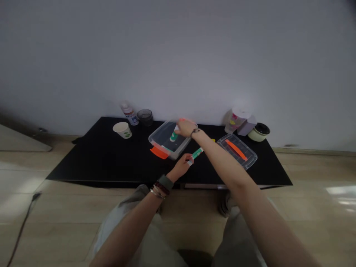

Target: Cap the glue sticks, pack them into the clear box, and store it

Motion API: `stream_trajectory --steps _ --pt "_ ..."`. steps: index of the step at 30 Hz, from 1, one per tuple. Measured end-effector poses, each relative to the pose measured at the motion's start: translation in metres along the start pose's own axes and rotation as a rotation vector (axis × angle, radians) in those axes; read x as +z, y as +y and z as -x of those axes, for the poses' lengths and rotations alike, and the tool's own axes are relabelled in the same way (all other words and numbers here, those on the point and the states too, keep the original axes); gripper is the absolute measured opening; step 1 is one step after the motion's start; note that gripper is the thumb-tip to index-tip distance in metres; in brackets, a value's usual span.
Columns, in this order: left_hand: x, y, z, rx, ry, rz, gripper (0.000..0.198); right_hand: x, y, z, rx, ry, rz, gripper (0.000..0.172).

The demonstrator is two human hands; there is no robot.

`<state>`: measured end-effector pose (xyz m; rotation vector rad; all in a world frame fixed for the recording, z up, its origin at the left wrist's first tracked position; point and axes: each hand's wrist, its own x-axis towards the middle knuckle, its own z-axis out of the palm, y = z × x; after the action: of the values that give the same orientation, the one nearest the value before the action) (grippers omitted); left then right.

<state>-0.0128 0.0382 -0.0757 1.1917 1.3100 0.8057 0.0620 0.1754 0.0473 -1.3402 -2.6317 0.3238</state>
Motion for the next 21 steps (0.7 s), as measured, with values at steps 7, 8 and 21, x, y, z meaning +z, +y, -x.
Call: stream_trajectory --steps 7,8,21 --pt "0.012 0.018 0.036 0.383 0.180 -0.021 0.059 -0.043 0.035 0.132 0.204 0.335 -0.218 0.024" --pt "0.015 0.019 0.043 0.433 0.165 -0.034 0.058 -0.035 0.036 0.149 0.218 0.295 -0.275 0.022" --pt "0.047 0.027 0.077 -0.151 -0.431 0.372 0.060 0.048 0.035 0.209 0.288 0.192 -0.616 0.032"
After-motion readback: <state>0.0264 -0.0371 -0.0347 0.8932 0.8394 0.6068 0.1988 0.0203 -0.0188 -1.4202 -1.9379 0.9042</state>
